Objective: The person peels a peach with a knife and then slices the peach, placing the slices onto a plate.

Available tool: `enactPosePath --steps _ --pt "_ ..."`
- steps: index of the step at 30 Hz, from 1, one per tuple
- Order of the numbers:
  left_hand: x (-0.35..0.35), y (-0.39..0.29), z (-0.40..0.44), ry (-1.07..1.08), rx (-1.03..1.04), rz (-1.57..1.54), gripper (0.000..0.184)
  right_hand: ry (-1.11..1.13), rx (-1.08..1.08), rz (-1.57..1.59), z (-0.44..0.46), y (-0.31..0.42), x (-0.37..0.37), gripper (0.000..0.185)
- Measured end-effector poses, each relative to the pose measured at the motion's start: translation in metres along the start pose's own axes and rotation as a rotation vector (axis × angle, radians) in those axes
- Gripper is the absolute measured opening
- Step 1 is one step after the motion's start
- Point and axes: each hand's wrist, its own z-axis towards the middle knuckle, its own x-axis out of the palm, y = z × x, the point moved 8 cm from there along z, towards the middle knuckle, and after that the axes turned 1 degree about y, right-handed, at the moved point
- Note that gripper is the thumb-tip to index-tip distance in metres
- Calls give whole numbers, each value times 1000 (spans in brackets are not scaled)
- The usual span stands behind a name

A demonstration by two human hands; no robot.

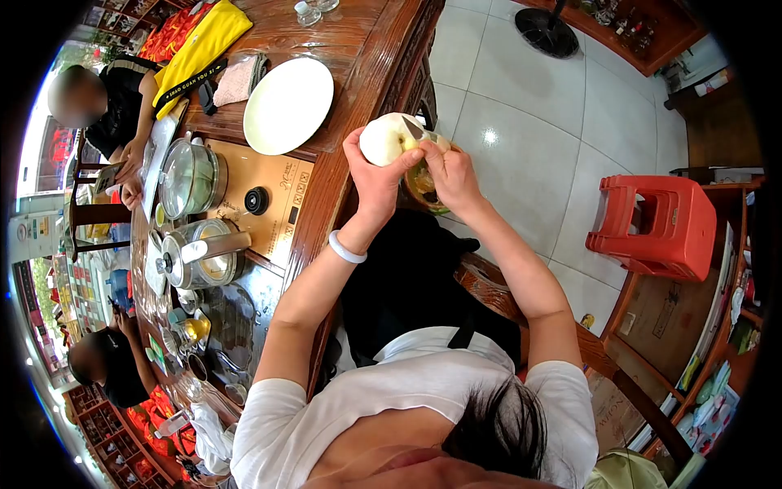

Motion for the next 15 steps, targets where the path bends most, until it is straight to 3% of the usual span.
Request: enactPosePath --steps 5,7,9,11,13,15 --pt "-4 -6 3 9 48 51 61 112 194 232 -4 -10 3 59" --pt "6 5 1 110 -284 -363 55 96 240 282 0 -6 -7 59" --pt "14 5 3 210 -277 -420 50 312 720 563 -9 -25 2 52" --pt "26 11 -6 312 -511 -582 54 314 776 586 -9 -34 5 56" --pt "24 14 -5 293 -525 -541 58 400 952 649 -18 -45 12 58" --pt "22 17 -4 349 -561 -581 64 428 998 692 -19 -58 17 58"
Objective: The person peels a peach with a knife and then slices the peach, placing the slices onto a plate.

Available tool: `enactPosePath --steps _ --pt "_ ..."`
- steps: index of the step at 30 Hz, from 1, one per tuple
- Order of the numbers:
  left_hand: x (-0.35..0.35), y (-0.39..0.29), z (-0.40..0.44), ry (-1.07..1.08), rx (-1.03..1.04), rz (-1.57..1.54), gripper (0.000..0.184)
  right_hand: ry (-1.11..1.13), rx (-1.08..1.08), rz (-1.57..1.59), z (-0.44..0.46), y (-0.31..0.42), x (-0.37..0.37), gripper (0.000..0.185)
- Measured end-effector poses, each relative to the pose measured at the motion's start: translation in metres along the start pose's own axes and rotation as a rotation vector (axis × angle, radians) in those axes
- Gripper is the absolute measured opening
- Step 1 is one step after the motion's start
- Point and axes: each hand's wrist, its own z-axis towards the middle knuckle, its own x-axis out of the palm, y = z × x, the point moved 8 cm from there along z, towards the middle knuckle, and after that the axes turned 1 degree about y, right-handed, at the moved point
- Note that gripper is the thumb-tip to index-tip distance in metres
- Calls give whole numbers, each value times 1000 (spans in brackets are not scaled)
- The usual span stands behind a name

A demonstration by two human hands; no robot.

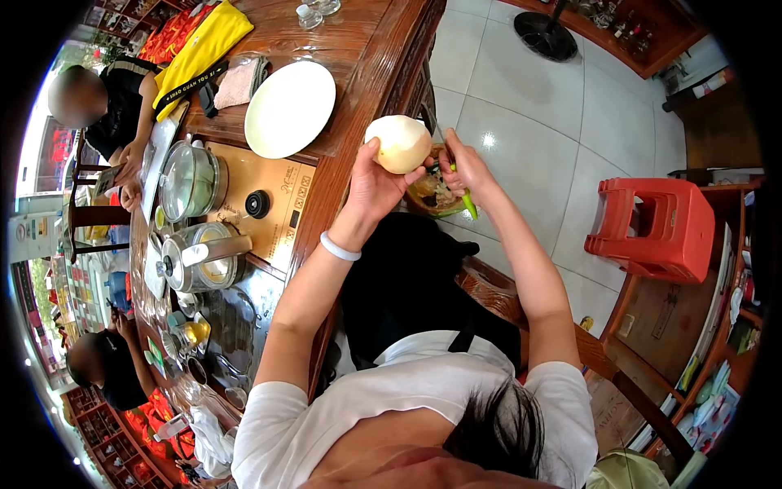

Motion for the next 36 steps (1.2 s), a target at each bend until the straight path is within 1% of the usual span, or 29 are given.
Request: enactPosePath --steps 1,2,4,5,7,8,10,13,14,16,19,22,23,25,26,28,29,31,32,34,35,36 --pt "1 0 0 21 -13 -22 65 36 47 33 5 -6 -1 59" --pt "1 0 1 23 -15 -20 65 35 44 35 9 -7 -4 59" --pt "1 -5 0 -5 13 36 69 87 122 70 12 -13 -3 59" --pt "2 -6 0 -3 13 38 69 87 120 71 13 -13 -3 59" --pt "4 -6 0 27 1 -9 74 95 147 -24 12 -16 0 59" --pt "3 -5 0 31 -2 -6 74 93 143 -21 12 -15 -1 59" --pt "5 1 -1 134 -56 -110 73 152 128 -26 11 -14 3 57" --pt "7 4 -1 192 -73 -120 75 210 113 17 4 -7 11 55" --pt "8 4 -2 194 -74 -117 75 210 109 19 4 -7 11 55" --pt "-1 4 -2 68 -72 -111 77 257 130 59 4 -10 13 50" --pt "5 -2 -2 86 -36 -29 78 310 116 -20 5 -9 16 47" --pt "2 0 -3 78 -49 -62 80 346 112 32 8 -12 16 46" --pt "-2 1 -2 79 -49 -63 80 346 112 32 8 -13 16 46" --pt "3 6 -3 187 -115 -196 84 256 98 -1 4 -8 13 50" --pt "2 6 -2 187 -115 -196 84 256 98 -1 2 -6 15 50" --pt "11 4 -3 247 -112 -157 86 136 105 14 1 -3 10 56" --pt "13 5 -3 247 -112 -157 86 136 105 13 0 -3 11 56" --pt "9 6 -3 158 -116 -86 92 64 -65 -90 -4 11 10 57" --pt "12 5 -4 157 -114 -85 92 67 -65 -90 -8 11 15 57" --pt "10 4 -5 97 -103 -59 91 6 -480 -230 -28 47 24 58" --pt "7 4 -4 97 -103 -60 91 7 -479 -230 -28 45 25 58" --pt "3 4 -5 97 -109 -79 85 -102 -674 -478 -36 57 26 57"
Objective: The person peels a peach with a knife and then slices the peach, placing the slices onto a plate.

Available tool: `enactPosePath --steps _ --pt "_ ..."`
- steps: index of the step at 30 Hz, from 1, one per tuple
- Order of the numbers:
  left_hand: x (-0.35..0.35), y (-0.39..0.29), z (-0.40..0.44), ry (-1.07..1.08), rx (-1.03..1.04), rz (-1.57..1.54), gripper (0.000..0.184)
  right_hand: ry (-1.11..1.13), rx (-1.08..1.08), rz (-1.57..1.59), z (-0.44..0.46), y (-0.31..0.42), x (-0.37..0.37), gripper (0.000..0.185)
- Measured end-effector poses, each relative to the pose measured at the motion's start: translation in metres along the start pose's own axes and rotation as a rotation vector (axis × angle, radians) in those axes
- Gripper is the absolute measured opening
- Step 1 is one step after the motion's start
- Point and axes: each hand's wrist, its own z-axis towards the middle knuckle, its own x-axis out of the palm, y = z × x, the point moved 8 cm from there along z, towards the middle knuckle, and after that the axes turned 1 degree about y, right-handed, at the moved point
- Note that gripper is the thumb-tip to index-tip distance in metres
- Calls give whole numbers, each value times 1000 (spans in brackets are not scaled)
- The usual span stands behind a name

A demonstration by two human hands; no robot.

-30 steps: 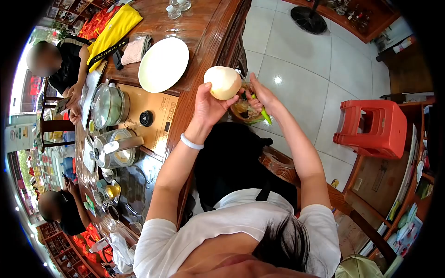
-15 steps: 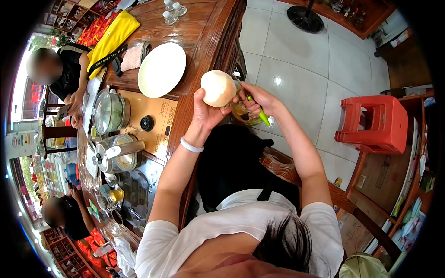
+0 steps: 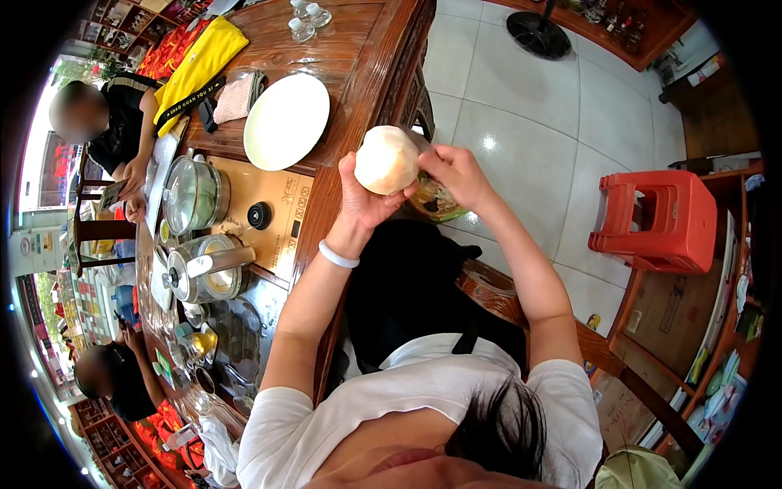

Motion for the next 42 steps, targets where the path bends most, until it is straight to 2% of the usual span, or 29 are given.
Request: enactPosePath --steps 1,4,11,13,17,20,22,26,29,31,32,35,37,42 --pt "-2 1 0 1 -6 -20 79 -67 -187 -268 -3 15 -2 57" --pt "0 0 -2 -48 8 48 77 -65 -189 -427 -9 26 0 59" --pt "4 -3 -1 -18 48 126 77 -38 -161 -345 -9 20 3 58" --pt "7 -1 -1 43 11 118 75 25 -109 -365 -10 19 6 48" --pt "8 -1 -1 16 32 133 73 -38 -160 -416 -10 14 5 46" --pt "5 -3 -1 -43 64 180 72 -56 -98 -518 -10 10 5 44" --pt "1 -4 0 -65 82 192 71 -144 -314 -355 -12 20 8 49" --pt "1 -4 -1 -91 74 178 70 -168 -336 -368 -12 21 8 46" --pt "4 -4 0 -58 94 189 70 -174 -299 -300 -12 17 3 46" --pt "3 -4 -1 -54 89 185 70 -178 -234 -513 -11 14 0 48" --pt "3 -4 -1 -56 89 184 70 -176 -233 -513 -11 15 0 48" --pt "6 -5 -2 -67 97 201 69 -139 -240 -471 -12 17 2 51" --pt "8 -6 -1 -81 108 264 70 -40 -132 -352 -10 6 5 49" --pt "4 -5 -1 -101 116 268 69 -109 -210 -378 -11 7 6 49"
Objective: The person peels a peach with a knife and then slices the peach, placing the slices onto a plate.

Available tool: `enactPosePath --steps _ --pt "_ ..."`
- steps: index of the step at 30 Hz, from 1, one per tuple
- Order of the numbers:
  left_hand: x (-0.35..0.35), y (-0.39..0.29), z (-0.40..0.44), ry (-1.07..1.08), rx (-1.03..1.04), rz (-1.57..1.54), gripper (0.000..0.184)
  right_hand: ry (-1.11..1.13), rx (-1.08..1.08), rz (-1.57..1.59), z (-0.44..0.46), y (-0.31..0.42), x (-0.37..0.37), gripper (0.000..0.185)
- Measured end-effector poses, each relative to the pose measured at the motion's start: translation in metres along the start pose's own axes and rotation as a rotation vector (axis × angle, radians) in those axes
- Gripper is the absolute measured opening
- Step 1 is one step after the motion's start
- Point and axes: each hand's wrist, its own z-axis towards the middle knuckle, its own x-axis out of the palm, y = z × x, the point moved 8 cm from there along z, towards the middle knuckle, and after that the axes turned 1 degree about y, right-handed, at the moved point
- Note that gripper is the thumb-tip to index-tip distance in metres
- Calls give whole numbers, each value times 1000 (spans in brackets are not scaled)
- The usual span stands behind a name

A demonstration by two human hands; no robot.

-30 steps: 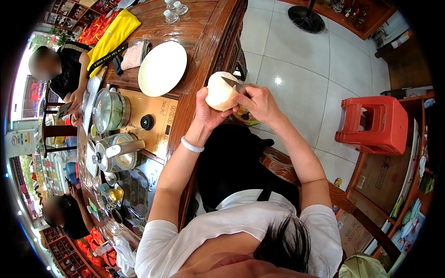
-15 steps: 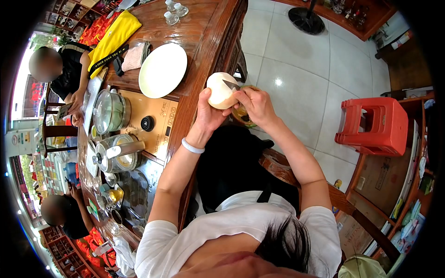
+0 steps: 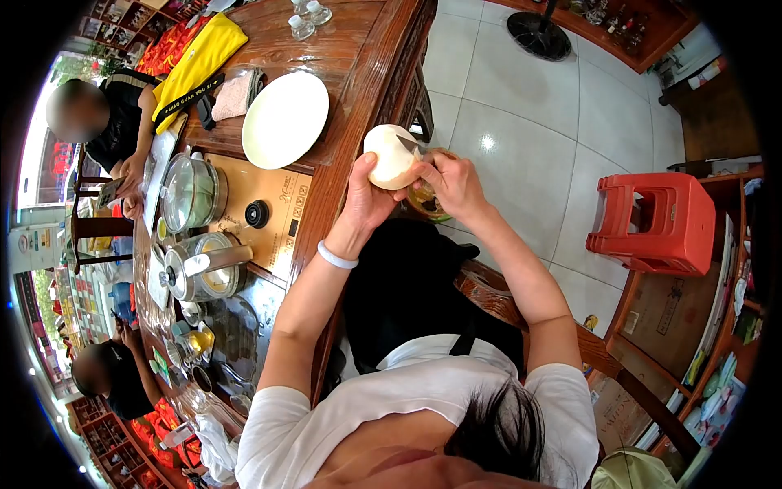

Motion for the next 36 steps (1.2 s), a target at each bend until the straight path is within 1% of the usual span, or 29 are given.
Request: enactPosePath --steps 2,5,7,11,13,17,19,23,25,26,28,30,32,36 --pt "-1 1 1 -7 9 0 68 -32 -39 1 0 4 0 50" --pt "-2 3 1 -25 22 -11 65 -43 -66 -17 -1 6 1 47" --pt "-2 4 1 -18 5 -50 61 -99 -100 -51 -1 8 -1 44" --pt "0 5 1 -68 23 -43 57 -140 -76 -63 1 2 0 42" --pt "-8 5 -1 -174 60 -105 47 -203 -202 -265 -1 10 0 43" --pt "-12 7 0 -144 88 -63 51 -183 -172 -245 -2 4 5 45" --pt "-12 7 1 -132 102 -39 50 -198 -229 -186 -3 6 7 45" --pt "-14 8 0 -111 67 3 51 -198 -214 -235 -3 7 6 44" --pt "-6 2 -1 -109 82 35 54 -229 -225 -130 -2 6 1 45" --pt "-7 0 1 -104 79 39 54 -235 -224 -131 -2 6 -4 45" --pt "-8 -6 4 -43 99 -3 51 -147 -45 -71 3 -8 -11 47" --pt "-18 -2 6 -66 78 19 52 -126 -40 -50 4 -10 -14 49" --pt "-14 -1 6 7 62 11 53 -108 18 -36 6 -9 -16 50" --pt "-13 4 6 42 -11 -34 56 -156 -20 -97 7 -12 -18 54"
